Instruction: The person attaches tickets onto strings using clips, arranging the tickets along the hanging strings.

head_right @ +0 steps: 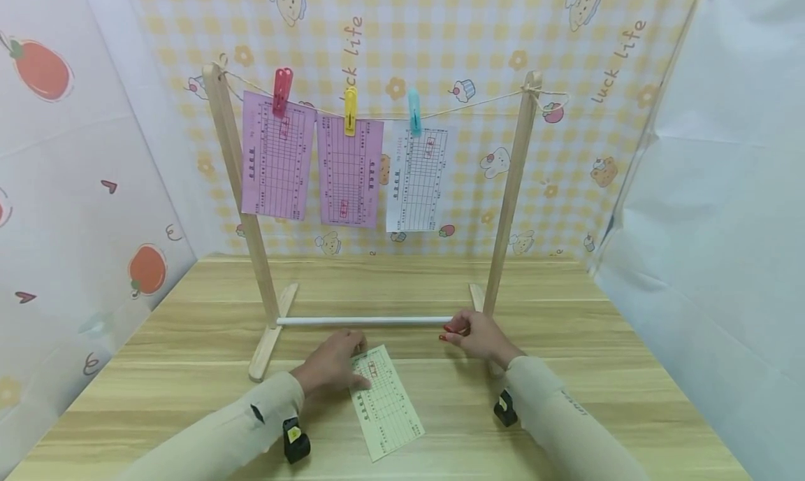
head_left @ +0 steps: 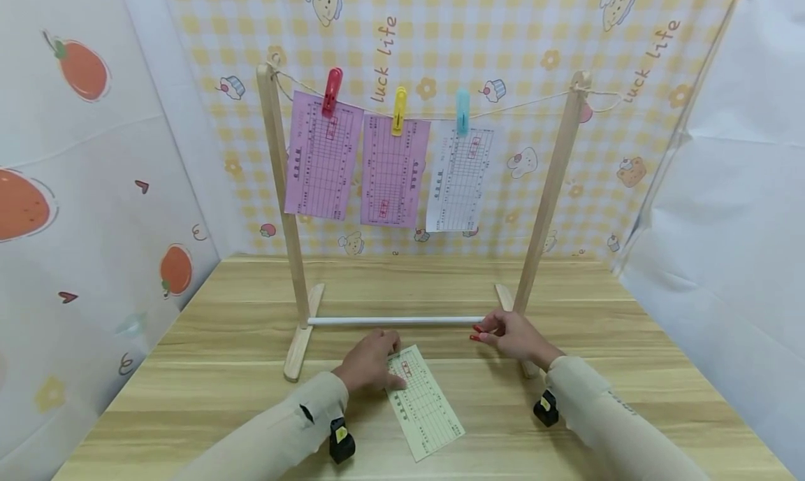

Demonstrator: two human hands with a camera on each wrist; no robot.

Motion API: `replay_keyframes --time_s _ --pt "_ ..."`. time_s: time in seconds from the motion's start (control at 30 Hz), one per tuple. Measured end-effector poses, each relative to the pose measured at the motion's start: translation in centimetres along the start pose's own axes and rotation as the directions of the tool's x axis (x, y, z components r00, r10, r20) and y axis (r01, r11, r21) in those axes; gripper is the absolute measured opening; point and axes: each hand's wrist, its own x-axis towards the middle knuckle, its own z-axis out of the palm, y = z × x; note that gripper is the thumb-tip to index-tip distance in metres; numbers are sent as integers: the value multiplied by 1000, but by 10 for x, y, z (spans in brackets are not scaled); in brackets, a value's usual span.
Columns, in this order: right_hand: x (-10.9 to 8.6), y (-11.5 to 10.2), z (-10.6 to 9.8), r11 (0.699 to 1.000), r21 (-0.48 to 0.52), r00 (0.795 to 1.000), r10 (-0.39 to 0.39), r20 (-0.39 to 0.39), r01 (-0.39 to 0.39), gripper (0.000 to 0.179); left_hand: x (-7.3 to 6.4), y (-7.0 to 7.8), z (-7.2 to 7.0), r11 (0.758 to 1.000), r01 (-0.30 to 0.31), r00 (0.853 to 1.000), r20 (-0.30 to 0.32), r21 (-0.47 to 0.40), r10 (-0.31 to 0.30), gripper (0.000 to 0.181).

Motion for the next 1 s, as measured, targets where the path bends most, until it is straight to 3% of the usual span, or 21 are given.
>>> replay_keyframes --time_s 0.33,0.5,0.77,1.0 --pt "-1 -2 2 999 27 1000 26 12 -26 15 1 -4 0 997 -58 998 32 45 57 23" --pt "1 -2 2 1000 29 1000 2 28 -3 14 3 -4 -1 996 -73 995 70 50 69 17" --pt "2 1 5 999 10 998 -31 48 30 16 8 -4 -4 986 -130 988 98 107 120 22" --pt "2 -1 5 998 -37 997 -46 57 48 21 9 -3 -4 988 -122 988 105 97 112 37"
